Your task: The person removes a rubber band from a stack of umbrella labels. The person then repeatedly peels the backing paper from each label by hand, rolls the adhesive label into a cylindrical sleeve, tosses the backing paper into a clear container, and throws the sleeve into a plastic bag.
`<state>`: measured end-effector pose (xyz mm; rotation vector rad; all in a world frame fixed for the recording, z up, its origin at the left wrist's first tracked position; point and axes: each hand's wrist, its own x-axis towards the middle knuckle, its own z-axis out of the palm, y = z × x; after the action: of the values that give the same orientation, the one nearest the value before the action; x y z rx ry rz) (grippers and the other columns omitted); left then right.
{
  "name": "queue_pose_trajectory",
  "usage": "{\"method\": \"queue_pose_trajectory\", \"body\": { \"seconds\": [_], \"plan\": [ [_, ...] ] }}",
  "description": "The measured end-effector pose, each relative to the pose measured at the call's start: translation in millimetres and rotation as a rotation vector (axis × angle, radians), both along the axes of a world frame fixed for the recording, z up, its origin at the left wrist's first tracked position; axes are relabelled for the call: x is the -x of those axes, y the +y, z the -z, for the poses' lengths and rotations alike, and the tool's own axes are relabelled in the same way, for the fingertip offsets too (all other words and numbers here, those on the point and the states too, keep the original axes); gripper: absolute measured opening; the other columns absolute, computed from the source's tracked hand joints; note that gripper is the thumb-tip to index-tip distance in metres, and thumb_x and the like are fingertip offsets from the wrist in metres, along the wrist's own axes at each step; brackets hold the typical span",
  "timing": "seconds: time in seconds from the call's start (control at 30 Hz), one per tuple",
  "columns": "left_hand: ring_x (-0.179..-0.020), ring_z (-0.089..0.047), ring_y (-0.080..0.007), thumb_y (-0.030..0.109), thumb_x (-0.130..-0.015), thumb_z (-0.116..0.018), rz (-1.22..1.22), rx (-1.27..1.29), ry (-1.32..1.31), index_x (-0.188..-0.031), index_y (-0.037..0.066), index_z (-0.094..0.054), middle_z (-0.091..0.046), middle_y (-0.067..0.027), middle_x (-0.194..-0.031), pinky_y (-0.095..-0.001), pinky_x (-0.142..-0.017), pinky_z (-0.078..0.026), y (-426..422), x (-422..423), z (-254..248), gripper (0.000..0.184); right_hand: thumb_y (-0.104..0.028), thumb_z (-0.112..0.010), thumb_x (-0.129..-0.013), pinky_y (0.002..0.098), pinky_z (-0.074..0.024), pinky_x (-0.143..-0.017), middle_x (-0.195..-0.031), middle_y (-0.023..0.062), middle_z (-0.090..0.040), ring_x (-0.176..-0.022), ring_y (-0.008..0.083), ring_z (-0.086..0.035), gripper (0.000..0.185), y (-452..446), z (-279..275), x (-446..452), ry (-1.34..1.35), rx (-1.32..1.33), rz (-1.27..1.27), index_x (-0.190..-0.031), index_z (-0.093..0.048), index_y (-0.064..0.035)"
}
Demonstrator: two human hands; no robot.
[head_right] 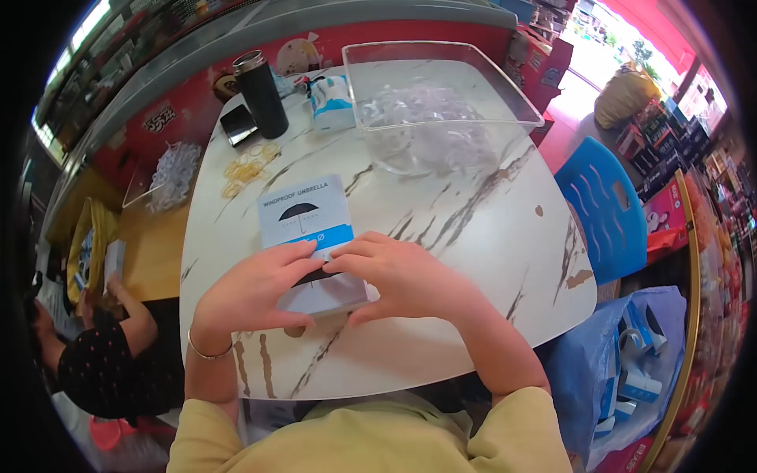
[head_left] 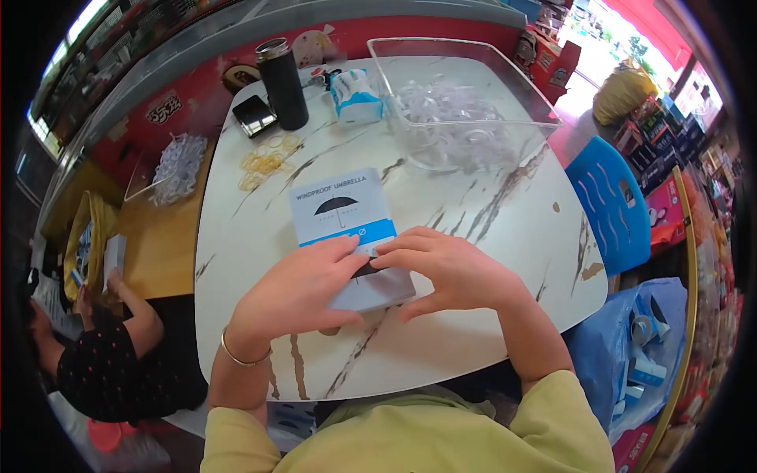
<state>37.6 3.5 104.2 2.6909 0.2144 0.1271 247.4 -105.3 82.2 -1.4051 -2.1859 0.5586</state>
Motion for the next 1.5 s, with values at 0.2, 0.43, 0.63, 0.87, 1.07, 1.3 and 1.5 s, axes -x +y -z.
{"method": "queue_pose_trajectory", "body": {
  "seconds": [0.2, 0.43, 0.63, 0.87, 1.07, 1.3, 1.5],
  "plan": [
    [-0.100, -0.050, -0.0331, 0.024, -0.062, -0.076, 0.022, 0.025, -0.005, -0.106, -0.004, -0.052, -0.052, -0.0179, -0.105, -0.0375, -0.084, -0.043, 5.8, 4.5, 2.3, 0.058, -0.020, -0.077, -0.063, 0.0358, -0.0458, -0.085, -0.115, 0.0067, -0.058, -0.104, 0.0260, -0.054, 0.053, 2.7, 4.2, -1.9, 0.004, -0.017, 0.004, -0.111, -0.057, -0.0094],
    [-0.116, -0.045, -0.0349, 0.028, -0.063, -0.077, 0.019, 0.067, 0.140, -0.118, -0.004, -0.050, -0.046, -0.0214, -0.127, -0.0371, -0.097, -0.037, 9.1, 6.0, -1.1, 0.068, -0.019, -0.077, -0.063, 0.0358, -0.0484, -0.079, -0.103, 0.0078, -0.063, -0.092, 0.0268, -0.060, 0.048, 5.7, 3.3, -1.5, -0.029, -0.030, 0.023, -0.107, -0.060, -0.0079],
    [-0.112, -0.047, -0.0346, 0.026, -0.065, -0.074, 0.053, 0.070, 0.042, -0.114, -0.005, -0.052, -0.049, -0.0216, -0.121, -0.0368, -0.094, -0.039, 15.0, 9.4, 7.5, 0.062, -0.021, -0.078, -0.062, 0.0352, -0.0490, -0.077, -0.103, 0.0084, -0.063, -0.091, 0.0272, -0.060, 0.049, 2.7, -2.9, 5.4, -0.063, -0.075, 0.028, -0.106, -0.060, -0.0083],
    [-0.109, -0.048, -0.0346, 0.026, -0.064, -0.074, 0.089, 0.153, 0.108, -0.111, -0.006, -0.053, -0.051, -0.0224, -0.117, -0.0367, -0.092, -0.041, 20.3, 9.0, 0.2, 0.062, -0.021, -0.077, -0.064, 0.0348, -0.0494, -0.075, -0.104, 0.0086, -0.063, -0.089, 0.0273, -0.061, 0.047, 3.9, -8.0, 5.0, -0.060, 0.005, 0.034, -0.106, -0.059, -0.0083],
    [-0.113, -0.047, -0.0351, 0.025, -0.063, -0.076, 0.054, 0.085, 0.151, -0.115, -0.006, -0.051, -0.048, -0.0226, -0.123, -0.0357, -0.096, -0.038, 13.2, 10.4, 2.1, 0.066, -0.017, -0.074, -0.067, 0.0369, -0.0493, -0.076, -0.107, 0.0101, -0.062, -0.090, 0.0283, -0.060, 0.046, -1.9, -7.2, 10.5, -0.163, -0.085, -0.031, -0.109, -0.058, -0.0083],
    [-0.118, -0.044, -0.0347, 0.030, -0.066, -0.076, 0.069, 0.102, 0.147, -0.116, -0.006, -0.050, -0.046, -0.0234, -0.127, -0.0365, -0.098, -0.037, 18.2, 13.2, 4.4, 0.067, -0.019, -0.074, -0.067, 0.0369, -0.0483, -0.078, -0.106, 0.0086, -0.061, -0.093, 0.0278, -0.059, 0.049, -4.9, -4.0, 13.3, -0.132, -0.113, 0.018, -0.111, -0.057, -0.0092],
    [-0.117, -0.046, -0.0344, 0.035, -0.067, -0.076, 0.098, 0.159, 0.132, -0.116, -0.004, -0.051, -0.048, -0.0229, -0.126, -0.0370, -0.096, -0.039, 27.1, 15.1, 5.0, 0.067, -0.023, -0.075, -0.066, 0.0364, -0.0481, -0.078, -0.105, 0.0065, -0.061, -0.093, 0.0268, -0.059, 0.050, -0.4, -5.0, 10.2, -0.099, -0.045, 0.038, -0.111, -0.057, -0.0105]
  ]
}}
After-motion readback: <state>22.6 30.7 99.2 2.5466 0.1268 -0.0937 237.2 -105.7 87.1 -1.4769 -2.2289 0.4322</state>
